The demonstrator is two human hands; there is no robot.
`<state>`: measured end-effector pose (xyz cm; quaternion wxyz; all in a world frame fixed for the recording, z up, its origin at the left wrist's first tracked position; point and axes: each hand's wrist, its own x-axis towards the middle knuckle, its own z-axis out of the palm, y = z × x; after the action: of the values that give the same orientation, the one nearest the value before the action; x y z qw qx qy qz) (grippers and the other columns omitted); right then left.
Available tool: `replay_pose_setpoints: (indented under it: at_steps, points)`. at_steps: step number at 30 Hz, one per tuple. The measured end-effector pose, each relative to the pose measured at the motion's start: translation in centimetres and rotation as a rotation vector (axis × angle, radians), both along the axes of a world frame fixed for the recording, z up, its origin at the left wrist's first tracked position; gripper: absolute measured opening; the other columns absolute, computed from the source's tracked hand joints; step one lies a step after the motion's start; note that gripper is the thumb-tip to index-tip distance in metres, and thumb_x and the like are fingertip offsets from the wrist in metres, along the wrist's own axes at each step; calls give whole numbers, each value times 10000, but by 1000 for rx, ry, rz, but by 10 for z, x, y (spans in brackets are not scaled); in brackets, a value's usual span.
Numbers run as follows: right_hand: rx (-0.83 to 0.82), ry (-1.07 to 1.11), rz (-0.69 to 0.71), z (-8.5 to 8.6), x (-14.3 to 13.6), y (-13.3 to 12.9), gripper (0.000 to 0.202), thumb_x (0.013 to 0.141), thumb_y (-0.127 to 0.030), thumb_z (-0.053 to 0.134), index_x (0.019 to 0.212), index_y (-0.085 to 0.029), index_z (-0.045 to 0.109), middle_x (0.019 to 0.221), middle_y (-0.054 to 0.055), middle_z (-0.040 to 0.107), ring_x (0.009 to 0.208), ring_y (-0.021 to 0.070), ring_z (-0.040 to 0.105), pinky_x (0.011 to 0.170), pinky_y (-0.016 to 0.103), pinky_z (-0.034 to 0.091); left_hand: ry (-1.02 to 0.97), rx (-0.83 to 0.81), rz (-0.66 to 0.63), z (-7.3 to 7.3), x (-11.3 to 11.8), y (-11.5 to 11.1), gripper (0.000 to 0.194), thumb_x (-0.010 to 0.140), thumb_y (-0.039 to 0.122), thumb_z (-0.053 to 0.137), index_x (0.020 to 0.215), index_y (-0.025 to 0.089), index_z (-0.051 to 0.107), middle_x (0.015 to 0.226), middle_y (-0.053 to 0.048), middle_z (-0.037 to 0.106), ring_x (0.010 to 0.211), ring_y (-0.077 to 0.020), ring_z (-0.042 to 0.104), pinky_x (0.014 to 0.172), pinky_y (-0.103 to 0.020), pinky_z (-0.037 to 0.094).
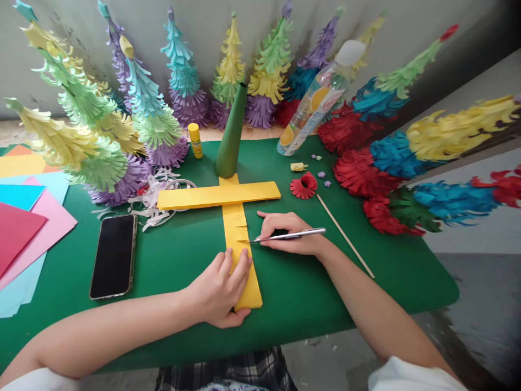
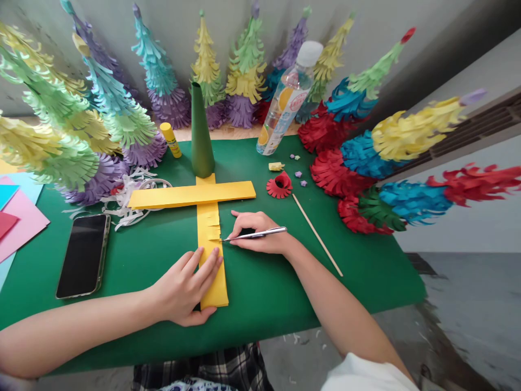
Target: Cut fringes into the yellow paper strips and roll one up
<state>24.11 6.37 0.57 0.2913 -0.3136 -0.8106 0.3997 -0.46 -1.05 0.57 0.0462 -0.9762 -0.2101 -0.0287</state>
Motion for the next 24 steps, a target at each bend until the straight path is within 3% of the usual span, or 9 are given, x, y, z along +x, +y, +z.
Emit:
replay_pose_setpoints:
  at_steps: [15, 21, 24]
  points:
    - [81, -46, -12, -6, -10, -2, 36, 810, -235, 691, 830, -205, 691, 792, 13, 751, 747, 156, 695, 989, 459, 459, 49, -19, 33, -3, 2, -3, 763, 828, 561, 370, 1331, 1, 495, 1384, -232, 469, 1096, -437, 526, 886, -459, 382]
    - [-34, 148, -163, -9, -9, -5, 76, 751, -222, 731, 769, -199, 661, 739, 0, 725, 738, 158, 679, 981, 460, 502, 85, -90, 71, 4, 8, -11, 748, 805, 469, 406, 1332, -58, 469, 1291, -275, 521, 1126, -460, 510, 945, -500, 354]
    - [-50, 176, -126, -8, -12, -6, 61, 757, -213, 714, 763, -195, 656, 723, -9, 711, 701, 139, 660, 987, 462, 513, 101, -91, 171, 9, 16, -21, 732, 785, 427, 432, 1327, -63, 476, 1309, -282, 508, 1172, -469, 484, 985, -526, 326]
